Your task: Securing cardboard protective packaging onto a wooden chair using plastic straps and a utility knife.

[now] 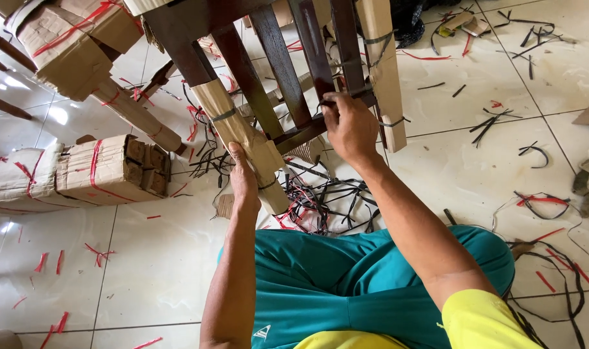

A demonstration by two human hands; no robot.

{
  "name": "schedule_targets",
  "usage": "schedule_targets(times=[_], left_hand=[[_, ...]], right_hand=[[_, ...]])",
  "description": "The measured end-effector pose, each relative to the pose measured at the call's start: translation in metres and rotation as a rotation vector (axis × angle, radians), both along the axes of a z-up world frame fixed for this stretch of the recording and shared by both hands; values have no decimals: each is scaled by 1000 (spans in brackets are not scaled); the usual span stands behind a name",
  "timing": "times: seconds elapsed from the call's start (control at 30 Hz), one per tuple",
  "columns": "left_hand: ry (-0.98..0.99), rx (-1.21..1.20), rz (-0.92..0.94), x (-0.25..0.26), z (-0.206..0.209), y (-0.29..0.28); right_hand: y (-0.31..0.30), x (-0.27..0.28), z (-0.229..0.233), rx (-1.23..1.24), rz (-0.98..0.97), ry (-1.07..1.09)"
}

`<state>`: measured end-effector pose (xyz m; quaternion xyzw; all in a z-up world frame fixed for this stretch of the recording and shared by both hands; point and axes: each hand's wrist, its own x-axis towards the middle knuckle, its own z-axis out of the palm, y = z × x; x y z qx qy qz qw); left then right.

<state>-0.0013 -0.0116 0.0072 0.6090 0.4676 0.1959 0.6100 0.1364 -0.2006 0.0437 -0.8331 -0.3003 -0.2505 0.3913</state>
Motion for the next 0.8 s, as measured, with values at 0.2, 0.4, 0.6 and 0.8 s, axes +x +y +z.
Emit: schedule_targets(times=[0.2, 0.4, 0.6, 0.8], left_hand=[[-28, -6, 42, 7, -10, 10], [-58, -9, 26, 9, -30, 22], [-39, -2, 41, 0, -9, 23], [-62, -5, 91, -12, 15, 33]], right_hand=[[-32, 7, -50, 497, -28, 123], [-83, 79, -68, 278, -15, 712], [-89, 80, -75, 202, -42, 765], [-83, 25, -58, 207, -197, 697]])
